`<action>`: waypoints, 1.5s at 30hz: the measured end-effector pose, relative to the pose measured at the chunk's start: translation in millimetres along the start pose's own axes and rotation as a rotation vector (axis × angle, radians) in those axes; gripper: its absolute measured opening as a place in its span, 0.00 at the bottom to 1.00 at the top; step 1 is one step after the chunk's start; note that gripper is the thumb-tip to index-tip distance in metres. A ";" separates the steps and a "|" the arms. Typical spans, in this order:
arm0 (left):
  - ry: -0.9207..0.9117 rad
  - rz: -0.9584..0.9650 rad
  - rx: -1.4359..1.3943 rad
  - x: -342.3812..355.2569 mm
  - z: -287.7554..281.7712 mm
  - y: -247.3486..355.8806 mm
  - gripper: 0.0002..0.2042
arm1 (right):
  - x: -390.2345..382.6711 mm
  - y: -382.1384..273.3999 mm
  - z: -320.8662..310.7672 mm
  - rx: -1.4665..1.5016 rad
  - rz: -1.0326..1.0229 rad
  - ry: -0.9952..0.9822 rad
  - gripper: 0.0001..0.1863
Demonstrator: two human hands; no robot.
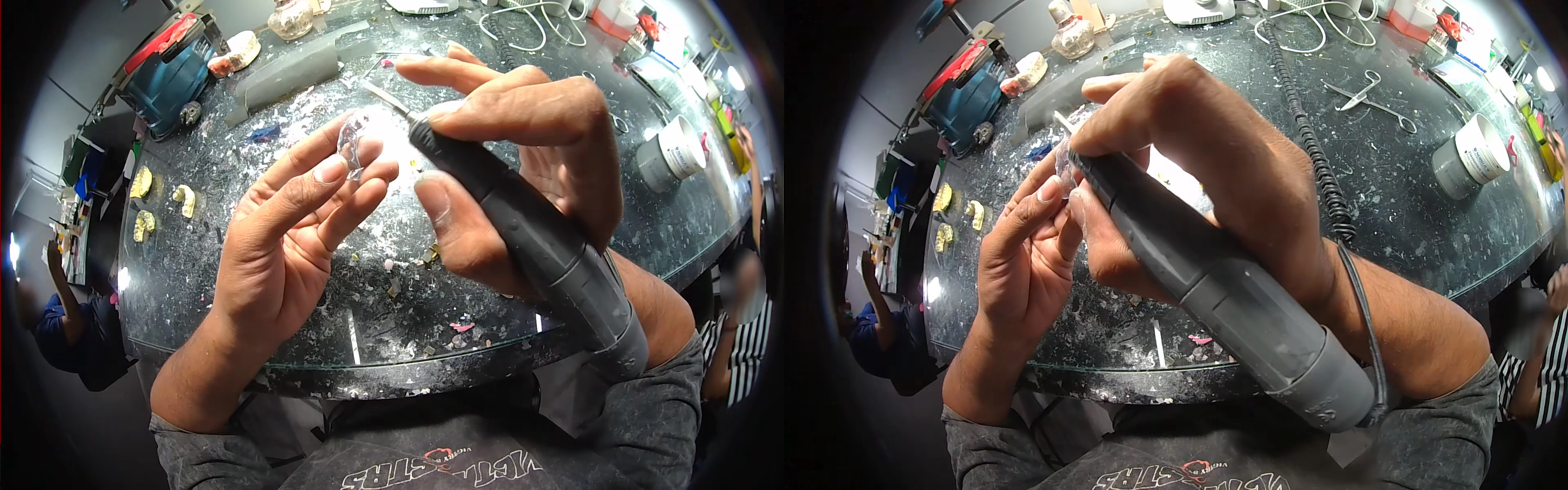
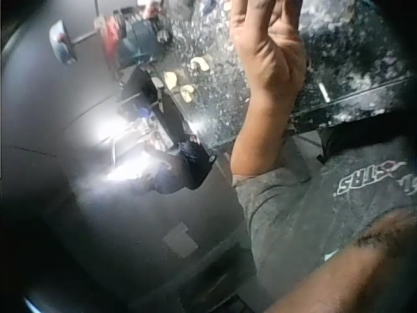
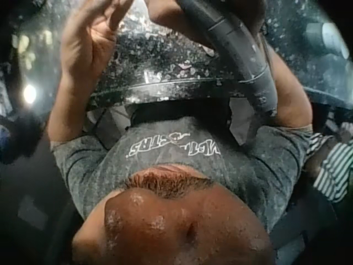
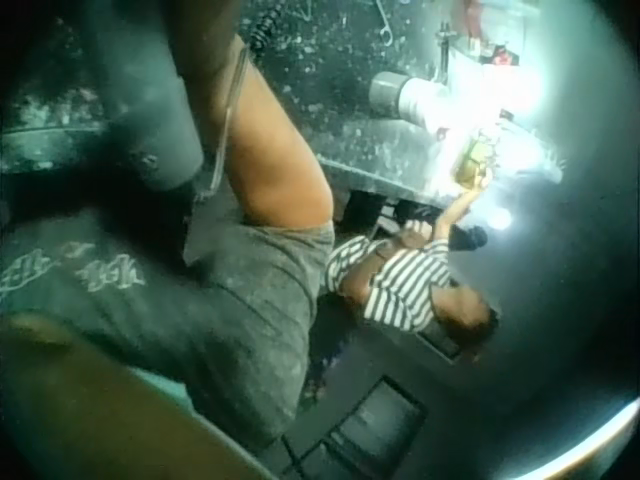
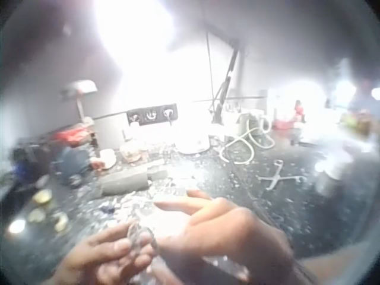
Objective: The person trims and shapes a clear dental retainer using a rotary hand tool, rotating and holding the retainer by hand to grind its edges.
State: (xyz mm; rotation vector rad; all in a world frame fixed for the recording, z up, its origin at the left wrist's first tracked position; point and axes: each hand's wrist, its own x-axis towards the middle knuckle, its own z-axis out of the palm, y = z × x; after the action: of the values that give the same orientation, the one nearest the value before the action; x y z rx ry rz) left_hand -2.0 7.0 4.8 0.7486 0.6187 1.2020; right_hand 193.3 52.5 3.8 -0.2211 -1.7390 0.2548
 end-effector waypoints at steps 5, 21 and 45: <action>-0.028 -0.010 -0.061 -0.4 -2.5 -0.5 0.25 | -13.5 8.6 7.1 0.057 0.070 -0.115 0.18; 0.037 0.010 0.070 -0.9 0.0 -4.6 0.26 | -13.3 1.5 6.3 0.108 0.184 -0.123 0.18; 0.022 0.000 0.028 -0.9 1.2 -5.1 0.27 | -13.3 12.1 4.0 0.131 0.058 -0.188 0.20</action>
State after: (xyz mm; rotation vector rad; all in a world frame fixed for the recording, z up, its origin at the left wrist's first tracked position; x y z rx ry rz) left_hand 1.6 5.0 1.5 0.7604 0.6548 1.2047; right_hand 191.8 60.0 -13.0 -0.1561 -1.8955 0.4419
